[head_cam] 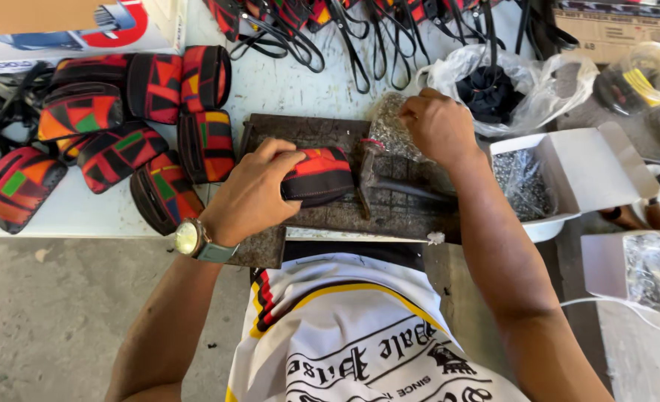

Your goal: The person attaches metal hardware to small colorful fabric pouches at an outdoor work table. They take a pouch, position its strap and a metal ring or rivet on a wooden block, hammer the hardware to secure it, then set the finished pouch aside and pick up the next one, repeating the cycle.

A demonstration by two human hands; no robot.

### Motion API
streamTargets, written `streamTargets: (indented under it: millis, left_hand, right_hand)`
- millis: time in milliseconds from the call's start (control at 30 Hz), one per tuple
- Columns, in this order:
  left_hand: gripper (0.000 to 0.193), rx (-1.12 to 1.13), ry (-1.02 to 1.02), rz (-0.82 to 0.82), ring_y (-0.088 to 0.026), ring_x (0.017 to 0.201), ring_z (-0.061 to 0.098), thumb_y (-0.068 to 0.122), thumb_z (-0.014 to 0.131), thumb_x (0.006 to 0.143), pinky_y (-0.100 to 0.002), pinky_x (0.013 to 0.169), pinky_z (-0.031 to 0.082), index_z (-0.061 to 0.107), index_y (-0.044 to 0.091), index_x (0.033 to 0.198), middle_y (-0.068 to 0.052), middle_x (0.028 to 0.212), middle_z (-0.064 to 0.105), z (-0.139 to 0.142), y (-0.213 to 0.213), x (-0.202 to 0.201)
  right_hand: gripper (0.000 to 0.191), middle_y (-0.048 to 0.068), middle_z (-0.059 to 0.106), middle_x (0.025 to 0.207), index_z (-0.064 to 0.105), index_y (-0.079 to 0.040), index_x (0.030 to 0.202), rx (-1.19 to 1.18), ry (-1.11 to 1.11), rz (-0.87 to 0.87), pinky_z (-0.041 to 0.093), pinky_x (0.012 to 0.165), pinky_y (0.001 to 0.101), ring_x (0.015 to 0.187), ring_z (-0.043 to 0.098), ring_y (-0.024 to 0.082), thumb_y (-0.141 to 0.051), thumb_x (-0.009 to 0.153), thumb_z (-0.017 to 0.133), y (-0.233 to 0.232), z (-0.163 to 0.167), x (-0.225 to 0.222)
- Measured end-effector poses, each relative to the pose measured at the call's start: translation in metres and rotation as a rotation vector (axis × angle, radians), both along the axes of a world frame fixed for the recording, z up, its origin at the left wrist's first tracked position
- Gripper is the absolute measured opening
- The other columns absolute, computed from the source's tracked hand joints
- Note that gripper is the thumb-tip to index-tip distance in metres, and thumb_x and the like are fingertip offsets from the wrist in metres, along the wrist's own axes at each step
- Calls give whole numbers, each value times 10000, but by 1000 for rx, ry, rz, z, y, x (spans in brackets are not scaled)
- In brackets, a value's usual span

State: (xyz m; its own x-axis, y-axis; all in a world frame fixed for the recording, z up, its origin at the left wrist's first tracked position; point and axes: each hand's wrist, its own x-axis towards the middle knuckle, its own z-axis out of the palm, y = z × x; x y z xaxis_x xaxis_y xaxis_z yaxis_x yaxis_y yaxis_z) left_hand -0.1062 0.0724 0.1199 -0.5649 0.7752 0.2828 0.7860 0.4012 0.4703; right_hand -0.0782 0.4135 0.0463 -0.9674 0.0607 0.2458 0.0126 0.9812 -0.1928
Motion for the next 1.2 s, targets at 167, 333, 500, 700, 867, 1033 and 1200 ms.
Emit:
streamTargets:
  millis: [167, 333, 500, 700, 867, 1033, 1200]
  left_hand:
    - [628, -110, 113, 107, -379, 1009, 650, 351, 910, 684, -452, 876, 534, 687, 4, 1157, -163, 1205, 621, 14, -6, 12]
    - [771, -116, 207, 91, -389, 989, 638, 538, 913, 637, -455, 868, 530, 687, -39, 1096, -183, 1154, 612, 11, 18, 6]
    - [503, 213, 9, -17, -318, 992, 678, 410, 789, 879, -402, 865, 542, 689, -22, 1116, -149, 1160, 674, -6, 22, -20]
    - [381, 480, 65, 96, -261, 952, 705, 353, 799, 938, -361, 836, 560, 704, 10, 1073, -114, 1082, 701, -32, 19, -46]
    - [339, 676, -278, 252, -168, 764, 644, 318, 777, 936, -297, 705, 533, 617, 29, 1014, -96, 862, 681, -63, 32, -34]
    - [231, 843, -81, 375, -141, 694, 661, 248, 747, 1005, -310, 655, 534, 637, 49, 967, -74, 804, 701, -58, 55, -10]
    - [246, 827, -53, 291, -191, 684, 703, 226, 781, 969, -327, 631, 544, 614, 46, 973, -81, 812, 708, -39, 60, 6]
  right_hand:
    - [153, 104, 744, 1031, 757, -122, 1032, -101, -4, 253, 572, 745, 459, 863, 708, 335, -244, 940, 752, -45, -1, -23]
    - [168, 99, 740, 1031, 744, -126, 1048, -60, -322, 165, 575, 793, 421, 847, 710, 274, -249, 936, 724, -68, -9, -59]
    - [109, 108, 753, 1026, 740, -99, 1018, -80, -419, 132, 580, 791, 412, 839, 708, 253, -176, 974, 676, -66, -24, -71]
    - [75, 104, 726, 943, 740, -56, 959, -404, 84, 211, 551, 703, 350, 746, 651, 193, -129, 951, 756, -61, 13, -39]
    - [172, 82, 716, 916, 675, -15, 1041, -1008, 221, 227, 547, 662, 235, 754, 640, 108, -1, 929, 805, -90, 16, 30]
    - [284, 96, 725, 917, 534, -55, 1104, -1780, 235, 325, 563, 691, 240, 783, 679, 123, 34, 943, 750, -120, -8, 36]
    - [330, 77, 705, 993, 488, -81, 1101, -1988, 287, 484, 583, 809, 264, 889, 689, 133, 68, 921, 721, -115, -15, 29]
